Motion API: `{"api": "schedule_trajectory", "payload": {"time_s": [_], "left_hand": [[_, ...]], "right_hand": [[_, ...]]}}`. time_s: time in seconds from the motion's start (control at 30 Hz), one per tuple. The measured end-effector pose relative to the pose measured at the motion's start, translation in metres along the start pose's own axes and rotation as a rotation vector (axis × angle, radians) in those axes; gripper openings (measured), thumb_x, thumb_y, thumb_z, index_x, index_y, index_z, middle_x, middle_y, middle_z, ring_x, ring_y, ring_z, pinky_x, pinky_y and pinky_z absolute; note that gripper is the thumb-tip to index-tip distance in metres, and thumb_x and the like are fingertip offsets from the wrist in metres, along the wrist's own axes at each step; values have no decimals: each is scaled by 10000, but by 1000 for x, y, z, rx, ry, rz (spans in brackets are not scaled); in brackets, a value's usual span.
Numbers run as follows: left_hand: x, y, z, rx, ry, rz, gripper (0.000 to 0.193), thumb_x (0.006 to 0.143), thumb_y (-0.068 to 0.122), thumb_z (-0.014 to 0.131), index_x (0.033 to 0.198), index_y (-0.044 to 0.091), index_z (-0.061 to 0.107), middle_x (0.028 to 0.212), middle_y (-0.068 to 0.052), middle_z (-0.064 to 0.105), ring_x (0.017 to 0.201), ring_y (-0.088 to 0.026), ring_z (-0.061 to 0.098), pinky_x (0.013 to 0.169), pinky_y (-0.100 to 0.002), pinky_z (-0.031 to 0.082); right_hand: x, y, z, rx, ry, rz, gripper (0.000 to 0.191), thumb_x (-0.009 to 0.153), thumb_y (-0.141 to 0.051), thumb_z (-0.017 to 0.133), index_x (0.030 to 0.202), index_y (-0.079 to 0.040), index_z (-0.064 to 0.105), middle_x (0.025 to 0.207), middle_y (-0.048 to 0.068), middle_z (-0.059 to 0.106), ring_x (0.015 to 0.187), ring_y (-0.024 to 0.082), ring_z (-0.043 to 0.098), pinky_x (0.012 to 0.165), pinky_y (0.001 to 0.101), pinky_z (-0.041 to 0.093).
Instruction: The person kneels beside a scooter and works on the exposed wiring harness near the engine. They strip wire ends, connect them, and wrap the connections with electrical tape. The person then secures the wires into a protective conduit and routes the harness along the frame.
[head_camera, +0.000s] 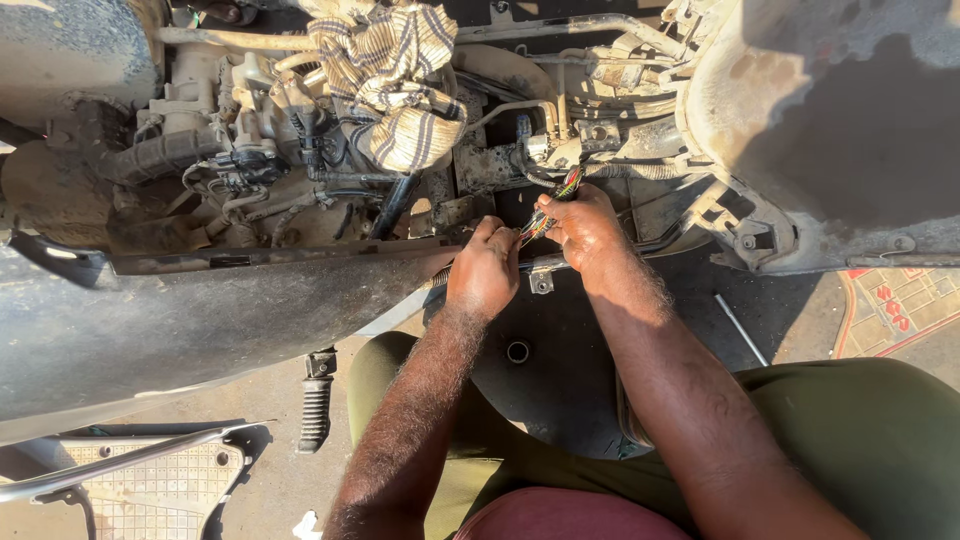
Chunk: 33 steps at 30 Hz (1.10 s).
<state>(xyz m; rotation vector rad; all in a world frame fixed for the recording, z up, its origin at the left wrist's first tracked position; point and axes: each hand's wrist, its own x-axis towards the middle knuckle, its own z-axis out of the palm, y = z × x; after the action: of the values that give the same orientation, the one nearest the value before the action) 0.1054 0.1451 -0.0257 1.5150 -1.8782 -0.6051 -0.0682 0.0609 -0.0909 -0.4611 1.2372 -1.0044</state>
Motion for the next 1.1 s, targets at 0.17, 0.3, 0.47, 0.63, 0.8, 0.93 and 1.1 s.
{"api": "schedule_trajectory", "payload": {"time_s": [0.17,0.3,0.47,0.63,0.8,0.93,1.1], "left_hand": [[-1,0,3,83,15,48,181,902,81,676,1062,42,751,1130,-141,714,945,-354,735,784,-451,611],[-5,-1,3,192,0,143,194,928,113,693,1097,33,748,1158,-171,706,957,-370,730,791,-458,609],[-1,-2,7,185,-1,88,198,898,105,699,1070,13,736,1130,-181,708,931,-385,721,763,-481,600],[4,3,15,345,-83,-43,212,878,9,630,1075,25,706,1109,-188,693,974,-383,716,802,-494,597],[2,4,3,265,-105,22,221,890,106,656,1093,36,710,1153,-209,682,966,-400,707,764,-501,590],[1,3,1,247,-121,27,194,918,90,617,1073,26,717,1154,-202,694,973,-385,712,739,-499,592],[5,-9,24,506,-269,51,246,916,33,591,1140,-28,674,1116,-231,685,1030,-372,704,800,-471,622]], "right_hand": [[4,0,-1,-17,25,24,223,894,-24,735,1098,-62,655,1053,65,722,1054,218,687,967,543,483],[5,1,-1,3,22,16,213,888,-16,734,1076,-79,655,1025,52,725,995,196,688,863,461,504],[7,2,0,1,8,-12,196,905,-18,759,1067,-61,655,1002,76,720,893,184,647,687,383,413],[5,2,-2,25,29,-13,197,896,-10,771,1043,-62,651,973,73,702,815,149,663,602,314,475],[-1,-1,0,14,-19,-35,182,913,-49,772,1071,-58,683,1005,92,727,859,177,619,658,362,374],[-7,-6,4,-4,24,12,174,905,-63,752,1059,-51,671,1020,95,732,968,214,670,840,461,486],[-9,-6,3,18,33,11,222,876,-47,741,1085,-49,664,1012,68,731,997,200,681,887,519,501]]}}
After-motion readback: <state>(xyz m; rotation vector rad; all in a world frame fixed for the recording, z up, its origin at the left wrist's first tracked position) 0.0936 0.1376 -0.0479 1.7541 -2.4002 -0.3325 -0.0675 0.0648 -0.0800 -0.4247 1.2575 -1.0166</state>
